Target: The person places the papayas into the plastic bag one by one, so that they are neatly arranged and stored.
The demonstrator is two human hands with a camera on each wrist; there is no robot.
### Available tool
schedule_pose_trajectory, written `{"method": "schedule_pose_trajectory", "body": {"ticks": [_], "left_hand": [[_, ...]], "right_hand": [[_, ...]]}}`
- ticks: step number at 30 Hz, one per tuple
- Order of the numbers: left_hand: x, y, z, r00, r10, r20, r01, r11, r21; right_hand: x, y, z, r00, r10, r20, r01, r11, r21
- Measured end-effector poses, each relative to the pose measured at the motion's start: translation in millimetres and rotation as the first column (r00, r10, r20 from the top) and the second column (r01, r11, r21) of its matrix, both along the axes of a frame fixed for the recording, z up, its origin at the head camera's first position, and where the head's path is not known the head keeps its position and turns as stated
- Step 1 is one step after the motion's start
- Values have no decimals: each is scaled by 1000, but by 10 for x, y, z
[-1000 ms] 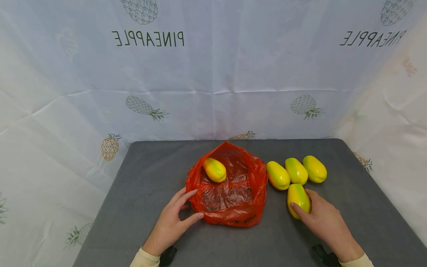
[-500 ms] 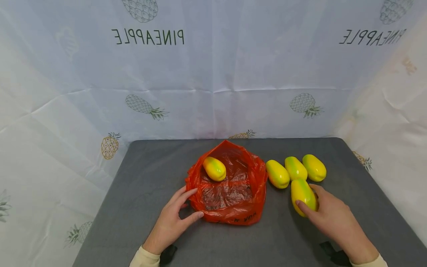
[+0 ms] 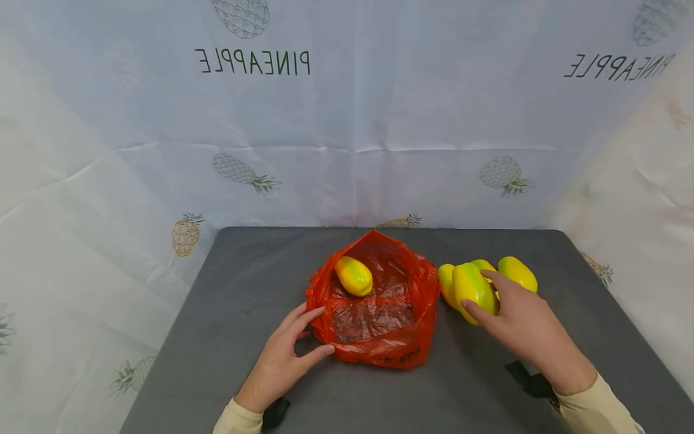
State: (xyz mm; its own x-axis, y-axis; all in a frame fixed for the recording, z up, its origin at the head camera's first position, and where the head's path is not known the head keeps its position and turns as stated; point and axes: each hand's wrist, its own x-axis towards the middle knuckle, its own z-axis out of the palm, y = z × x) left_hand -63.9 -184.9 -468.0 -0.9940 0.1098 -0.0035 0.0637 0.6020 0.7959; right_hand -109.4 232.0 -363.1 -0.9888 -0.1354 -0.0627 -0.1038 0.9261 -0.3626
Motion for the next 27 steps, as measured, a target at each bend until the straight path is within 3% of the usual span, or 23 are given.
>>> {"method": "schedule_pose_trajectory", "body": {"ticks": [9, 18, 27], "left_hand": [[28, -27, -12, 1000, 13, 1, -13, 1000, -7], [46, -46, -14, 1000, 2, -1, -2, 1000, 13], [21, -20, -6, 999, -40, -27, 41, 999, 18]], "right_hand": [[-286, -481, 146, 993, 110, -38, -112, 993, -48], [-561, -806, 49, 977, 215, -18, -215, 974, -67], [-831, -1022, -60, 963, 257, 79, -256, 966, -22]]}}
